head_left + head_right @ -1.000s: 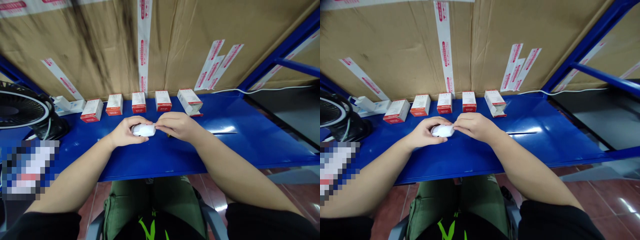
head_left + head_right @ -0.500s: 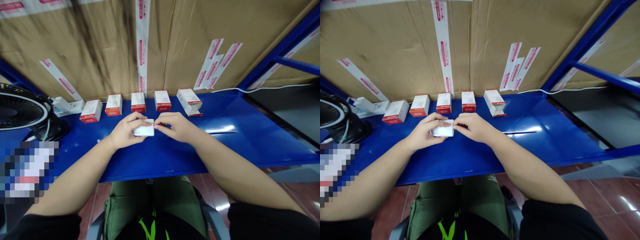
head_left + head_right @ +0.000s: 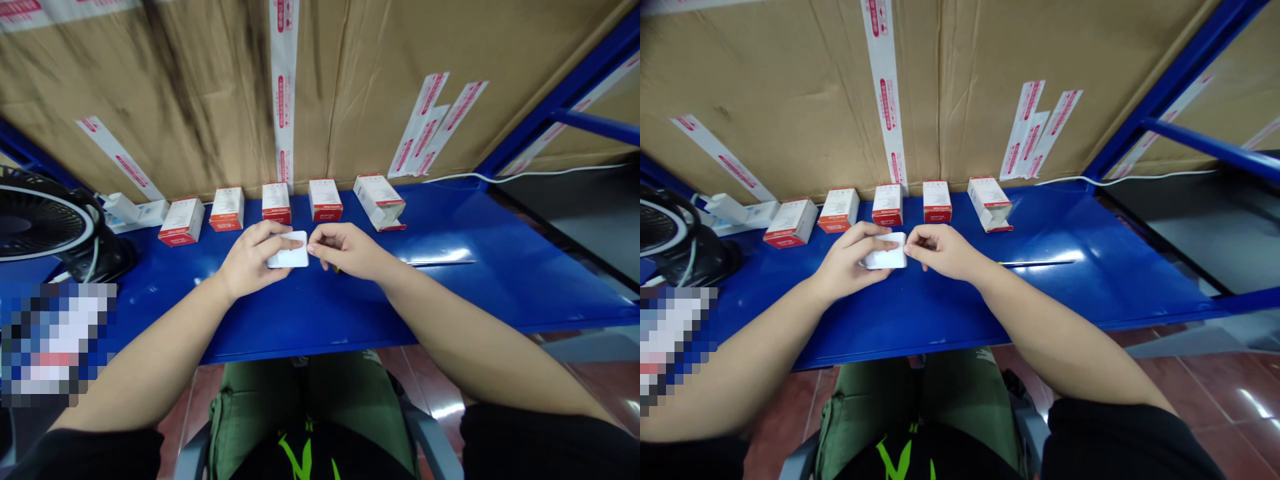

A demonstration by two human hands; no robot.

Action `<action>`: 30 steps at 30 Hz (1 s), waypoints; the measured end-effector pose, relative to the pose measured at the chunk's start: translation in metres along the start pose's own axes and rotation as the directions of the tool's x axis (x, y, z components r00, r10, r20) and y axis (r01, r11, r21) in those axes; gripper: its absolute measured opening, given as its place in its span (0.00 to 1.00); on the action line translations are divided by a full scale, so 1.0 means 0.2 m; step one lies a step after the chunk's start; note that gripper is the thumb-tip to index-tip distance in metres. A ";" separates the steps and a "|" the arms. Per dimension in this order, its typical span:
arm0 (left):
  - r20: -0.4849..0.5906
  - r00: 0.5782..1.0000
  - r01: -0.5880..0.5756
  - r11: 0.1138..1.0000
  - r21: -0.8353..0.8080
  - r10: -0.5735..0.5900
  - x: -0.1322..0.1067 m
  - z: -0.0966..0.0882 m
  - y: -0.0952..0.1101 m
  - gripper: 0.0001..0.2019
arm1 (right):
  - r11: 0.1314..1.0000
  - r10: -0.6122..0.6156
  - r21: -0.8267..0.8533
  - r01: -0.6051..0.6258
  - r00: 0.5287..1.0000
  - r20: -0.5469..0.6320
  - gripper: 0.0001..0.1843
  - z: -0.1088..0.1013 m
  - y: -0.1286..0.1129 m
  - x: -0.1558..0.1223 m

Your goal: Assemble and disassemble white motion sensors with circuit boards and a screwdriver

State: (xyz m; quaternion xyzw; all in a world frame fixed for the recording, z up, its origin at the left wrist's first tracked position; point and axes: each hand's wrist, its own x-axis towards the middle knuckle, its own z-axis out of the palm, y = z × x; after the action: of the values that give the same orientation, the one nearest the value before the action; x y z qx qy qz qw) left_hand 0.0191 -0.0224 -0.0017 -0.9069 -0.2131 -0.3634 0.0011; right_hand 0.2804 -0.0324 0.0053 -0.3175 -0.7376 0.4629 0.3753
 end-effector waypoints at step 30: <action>-0.051 0.999 0.020 0.976 0.218 -0.009 0.00 0.03 0.00 0.18 | 0.929 -0.237 -0.334 0.162 0.951 -0.198 0.09 0.06 0.03 0.00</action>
State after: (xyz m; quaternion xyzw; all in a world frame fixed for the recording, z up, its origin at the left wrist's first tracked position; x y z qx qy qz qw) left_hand 0.0235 -0.0218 -0.0063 -0.8904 -0.2583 -0.3603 0.1032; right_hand 0.2705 -0.0366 -0.0031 -0.3486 -0.7805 0.2582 0.4501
